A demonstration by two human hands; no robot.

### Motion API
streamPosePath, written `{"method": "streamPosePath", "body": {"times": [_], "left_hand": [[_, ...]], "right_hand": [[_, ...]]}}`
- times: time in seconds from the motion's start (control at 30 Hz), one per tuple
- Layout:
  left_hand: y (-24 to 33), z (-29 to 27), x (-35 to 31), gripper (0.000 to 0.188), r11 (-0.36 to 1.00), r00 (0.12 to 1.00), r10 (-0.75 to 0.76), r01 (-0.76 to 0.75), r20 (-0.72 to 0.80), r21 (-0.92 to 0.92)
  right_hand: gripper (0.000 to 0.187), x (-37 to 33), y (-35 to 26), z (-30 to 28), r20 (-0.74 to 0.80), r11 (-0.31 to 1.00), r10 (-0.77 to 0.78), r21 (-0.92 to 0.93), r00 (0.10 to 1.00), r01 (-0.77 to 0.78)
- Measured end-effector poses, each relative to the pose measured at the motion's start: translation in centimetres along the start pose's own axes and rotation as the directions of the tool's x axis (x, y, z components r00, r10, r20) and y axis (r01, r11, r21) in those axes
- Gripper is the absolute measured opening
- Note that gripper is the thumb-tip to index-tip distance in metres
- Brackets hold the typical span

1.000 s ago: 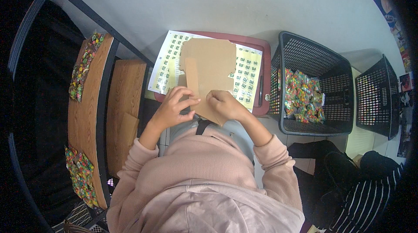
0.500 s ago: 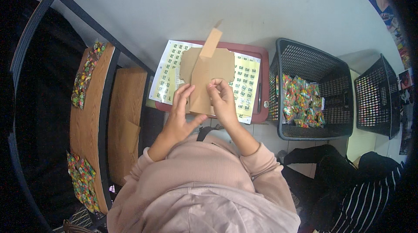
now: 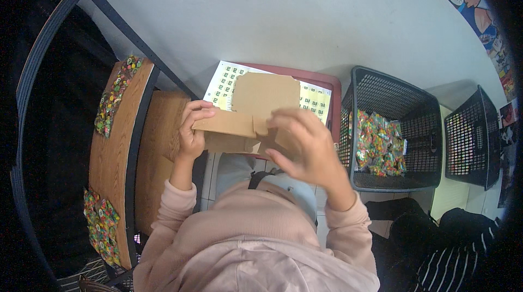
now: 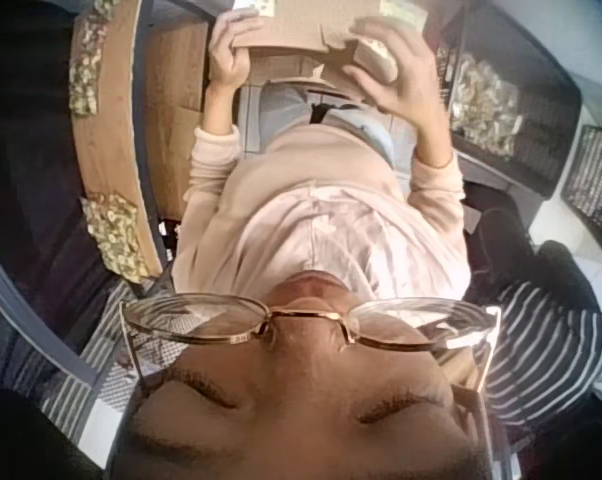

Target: The person assembles a small cardboard box by hand. They fold the flaps, tuck the tabs into the slots, and secure the structure to form a finished box.

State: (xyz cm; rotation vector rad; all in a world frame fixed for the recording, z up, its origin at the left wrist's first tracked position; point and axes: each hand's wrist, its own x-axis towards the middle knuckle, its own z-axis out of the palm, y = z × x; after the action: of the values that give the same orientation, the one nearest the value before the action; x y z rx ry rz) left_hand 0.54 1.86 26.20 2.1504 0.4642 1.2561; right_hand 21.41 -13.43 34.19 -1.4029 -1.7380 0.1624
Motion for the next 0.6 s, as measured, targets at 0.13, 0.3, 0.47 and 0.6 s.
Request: {"method": "streamPosePath", "body": {"times": [0.13,0.3,0.47,0.6], "left_hand": [[0.5,0.5,1.1,0.021,0.978,0.988,0.148,-0.142,0.031,-0.152],[0.9,0.8,2.8,0.03,0.96,0.963,0.266,-0.268,0.029,0.085],[1.4,2.4,5.1,0.033,0.968,0.977,0.121,-0.155,0.178,0.195],[5.2,2.2,10.5,0.037,0.784,0.962,0.246,-0.269,0.118,0.559]], "right_hand": [[0.073,1.1,2.5,0.1,0.278,0.981,0.035,0.175,0.96,-0.087],[0.051,-0.1,2.4,2.1,0.258,0.951,0.202,0.177,0.945,-0.252],[0.041,-0.6,4.1,3.6,0.167,0.942,0.263,0.17,0.95,-0.29],[0.025,0.2,8.7,4.5,-0.038,0.778,0.501,0.457,0.864,-0.431]]}}
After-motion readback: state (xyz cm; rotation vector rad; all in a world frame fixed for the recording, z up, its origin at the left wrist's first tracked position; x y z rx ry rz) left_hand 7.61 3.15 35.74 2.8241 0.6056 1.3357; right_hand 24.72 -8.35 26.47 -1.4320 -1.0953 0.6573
